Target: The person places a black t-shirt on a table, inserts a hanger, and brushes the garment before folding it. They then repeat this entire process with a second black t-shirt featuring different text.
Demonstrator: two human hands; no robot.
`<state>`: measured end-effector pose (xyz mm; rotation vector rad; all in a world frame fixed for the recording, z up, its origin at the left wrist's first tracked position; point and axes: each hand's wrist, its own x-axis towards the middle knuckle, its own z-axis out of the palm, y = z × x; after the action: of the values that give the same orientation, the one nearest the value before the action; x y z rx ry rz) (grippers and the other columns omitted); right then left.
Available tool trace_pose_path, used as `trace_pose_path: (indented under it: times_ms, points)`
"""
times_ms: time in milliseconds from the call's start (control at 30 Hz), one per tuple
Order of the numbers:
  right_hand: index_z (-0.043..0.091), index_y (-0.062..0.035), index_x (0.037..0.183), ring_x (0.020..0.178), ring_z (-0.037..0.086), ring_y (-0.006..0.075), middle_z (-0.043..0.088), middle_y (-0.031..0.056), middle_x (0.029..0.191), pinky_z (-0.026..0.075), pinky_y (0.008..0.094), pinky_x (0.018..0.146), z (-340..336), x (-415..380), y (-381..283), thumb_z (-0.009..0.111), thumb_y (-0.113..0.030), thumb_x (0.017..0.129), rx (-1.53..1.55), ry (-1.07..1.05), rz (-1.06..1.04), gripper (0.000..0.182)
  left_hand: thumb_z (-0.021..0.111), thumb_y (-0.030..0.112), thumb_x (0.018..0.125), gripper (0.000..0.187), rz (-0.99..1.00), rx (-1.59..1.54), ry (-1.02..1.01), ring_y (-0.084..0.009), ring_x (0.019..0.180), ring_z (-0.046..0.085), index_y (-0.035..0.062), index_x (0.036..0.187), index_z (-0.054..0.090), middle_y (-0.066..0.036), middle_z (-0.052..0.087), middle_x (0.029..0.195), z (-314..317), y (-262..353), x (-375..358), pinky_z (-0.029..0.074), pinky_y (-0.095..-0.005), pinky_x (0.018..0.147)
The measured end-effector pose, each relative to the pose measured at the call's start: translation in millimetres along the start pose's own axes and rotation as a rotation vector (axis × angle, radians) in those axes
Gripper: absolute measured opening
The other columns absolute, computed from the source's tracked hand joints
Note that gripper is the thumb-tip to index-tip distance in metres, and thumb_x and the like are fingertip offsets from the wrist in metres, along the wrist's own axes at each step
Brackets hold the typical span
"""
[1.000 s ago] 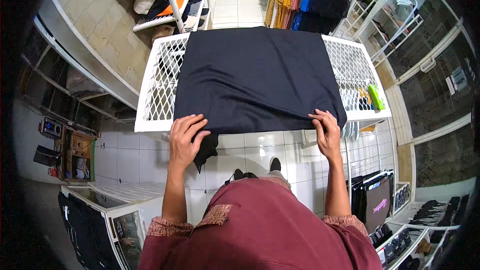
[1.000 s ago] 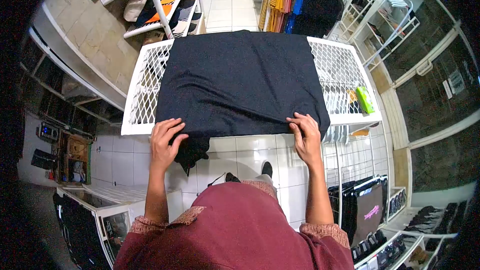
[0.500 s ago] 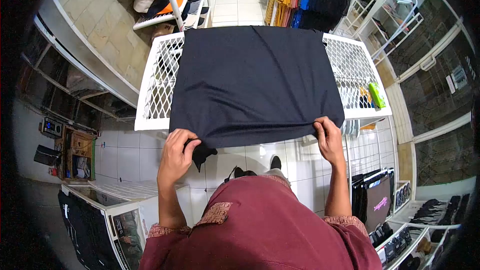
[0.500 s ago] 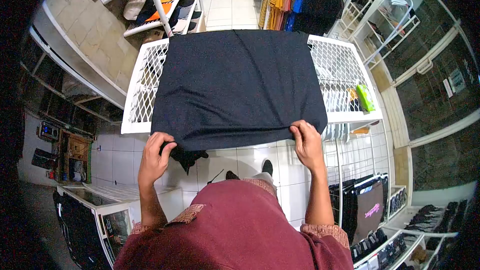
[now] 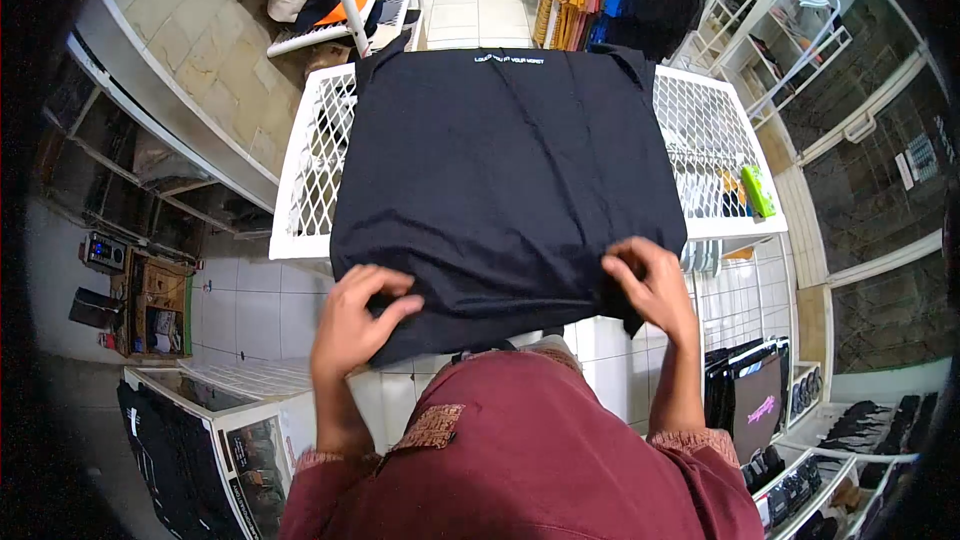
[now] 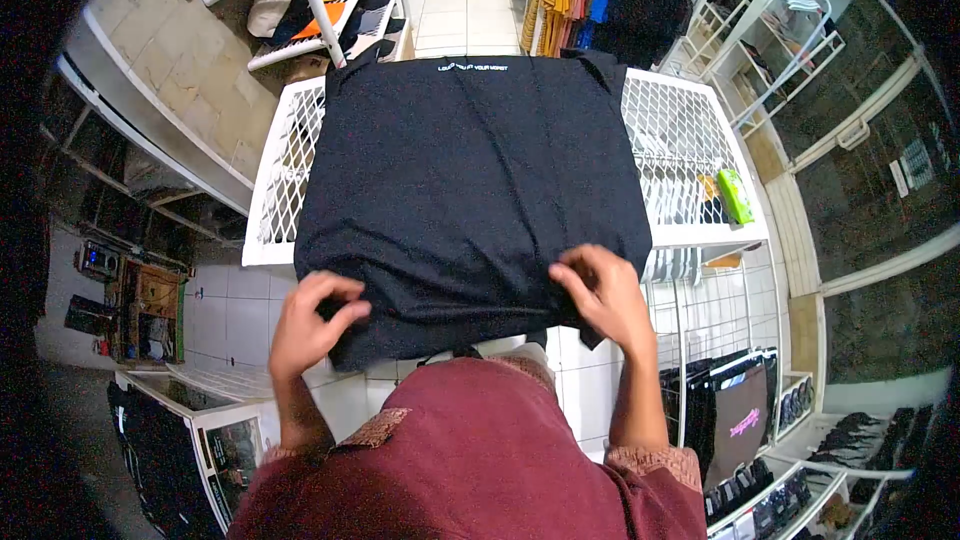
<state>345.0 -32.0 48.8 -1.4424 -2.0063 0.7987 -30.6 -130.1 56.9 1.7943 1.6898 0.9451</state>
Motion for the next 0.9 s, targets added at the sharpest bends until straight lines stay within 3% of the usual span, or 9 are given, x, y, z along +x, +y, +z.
trace_pose_path:
  times_ms: [167, 300, 467, 600, 633, 700, 733, 767, 900]
  points:
    - [0.071, -0.0021, 0.091, 0.078, 0.065, 0.0367, 0.064, 0.0166, 0.082, 0.053, 0.0462, 0.070, 29.9, 58.2, 2.6, 0.075, -0.021, 0.090, -0.326, 0.276, -0.239, 0.019, 0.077, 0.022, 0.089, 0.023, 0.181, 0.235, 0.312, -0.0321, 0.092, 0.064, 0.0008, 0.095, 0.072, -0.012, 0.069, 0.094, 55.3, 0.8, 68.2, 0.051, -0.0423, 0.081]
    - [0.073, -0.0027, 0.091, 0.080, 0.066, 0.0345, 0.067, 0.0151, 0.084, 0.053, 0.0440, 0.072, 43.2, 72.4, 10.7, 0.079, -0.022, 0.087, -0.465, 0.278, -0.125, 0.020, 0.078, 0.030, 0.089, 0.030, 0.130, 0.392, 0.329, -0.0314, 0.099, 0.062, 0.0022, 0.100, 0.072, -0.011, 0.067, 0.102, 73.9, -23.4, 84.4, 0.050, -0.0429, 0.086]
    - [0.071, -0.0020, 0.089, 0.088, 0.066, 0.0373, 0.067, 0.0169, 0.090, 0.054, 0.0466, 0.078, 42.0, 75.0, 15.1, 0.081, -0.027, 0.083, -0.533, 0.370, -0.160, 0.027, 0.080, 0.035, 0.086, 0.047, 0.091, 0.431, 0.312, -0.0314, 0.106, 0.062, 0.0041, 0.120, 0.070, -0.011, 0.066, 0.112, 67.1, -21.0, 86.0, 0.048, -0.0443, 0.094]
    - [0.076, -0.0051, 0.108, 0.102, 0.068, 0.0330, 0.071, 0.0143, 0.104, 0.055, 0.0445, 0.086, 21.8, 87.9, 9.8, 0.087, -0.048, 0.072, -0.647, 0.245, -0.028, 0.056, 0.081, 0.039, 0.084, 0.064, 0.117, 0.419, 0.225, -0.0339, 0.121, 0.058, 0.0051, 0.135, 0.064, -0.015, 0.064, 0.128, 56.6, -30.5, 96.7, 0.045, -0.0449, 0.105]
    - [0.076, -0.0051, 0.108, 0.102, 0.068, 0.0330, 0.071, 0.0143, 0.104, 0.055, 0.0445, 0.086, 17.9, 92.6, 11.1, 0.087, -0.048, 0.072, -0.648, 0.249, -0.027, 0.056, 0.083, 0.045, 0.080, 0.077, 0.068, 0.386, 0.156, -0.0351, 0.130, 0.053, 0.0062, 0.143, 0.059, -0.016, 0.059, 0.138, 51.8, -34.1, 100.8, 0.040, -0.0460, 0.112]
    - [0.073, -0.0078, 0.121, 0.113, 0.065, 0.0314, 0.069, 0.0129, 0.118, 0.052, 0.0466, 0.093, 11.1, 102.7, 14.7, 0.086, -0.061, 0.065, -0.706, 0.108, 0.022, 0.078, 0.084, 0.048, 0.078, 0.083, 0.076, 0.407, 0.142, -0.0352, 0.133, 0.051, 0.0069, 0.145, 0.057, -0.016, 0.057, 0.140, 46.7, -37.5, 107.1, 0.038, -0.0470, 0.114]
    - [0.073, -0.0078, 0.121, 0.113, 0.065, 0.0314, 0.069, 0.0129, 0.118, 0.052, 0.0466, 0.093, 8.2, 107.2, 16.1, 0.086, -0.061, 0.065, -0.707, 0.111, 0.020, 0.078, 0.085, 0.050, 0.076, 0.088, 0.080, 0.431, 0.126, -0.0352, 0.135, 0.049, 0.0075, 0.147, 0.055, -0.016, 0.056, 0.142, 43.9, -39.7, 110.1, 0.036, -0.0479, 0.115]
    - [0.070, -0.0090, 0.128, 0.119, 0.062, 0.0315, 0.066, 0.0132, 0.125, 0.050, 0.0478, 0.098, 5.3, 111.9, 17.5, 0.087, -0.066, 0.060, -0.705, 0.059, 0.052, 0.091, 0.088, 0.061, 0.066, 0.106, 0.038, 0.406, 0.077, -0.0367, 0.140, 0.044, 0.0095, 0.151, 0.051, -0.018, 0.051, 0.149, 41.0, -44.6, 115.5, 0.032, -0.0497, 0.119]
    - [0.054, -0.0111, 0.149, 0.138, 0.049, 0.0334, 0.053, 0.0154, 0.147, 0.040, 0.0515, 0.112, -2.3, 130.6, 27.4, 0.089, -0.075, 0.044, -0.663, -0.069, 0.146, 0.128, 0.087, 0.071, 0.057, 0.121, 0.024, 0.456, 0.048, -0.0386, 0.149, 0.034, 0.0071, 0.152, 0.049, -0.023, 0.043, 0.156, 35.7, -54.0, 129.0, 0.023, -0.0536, 0.123]
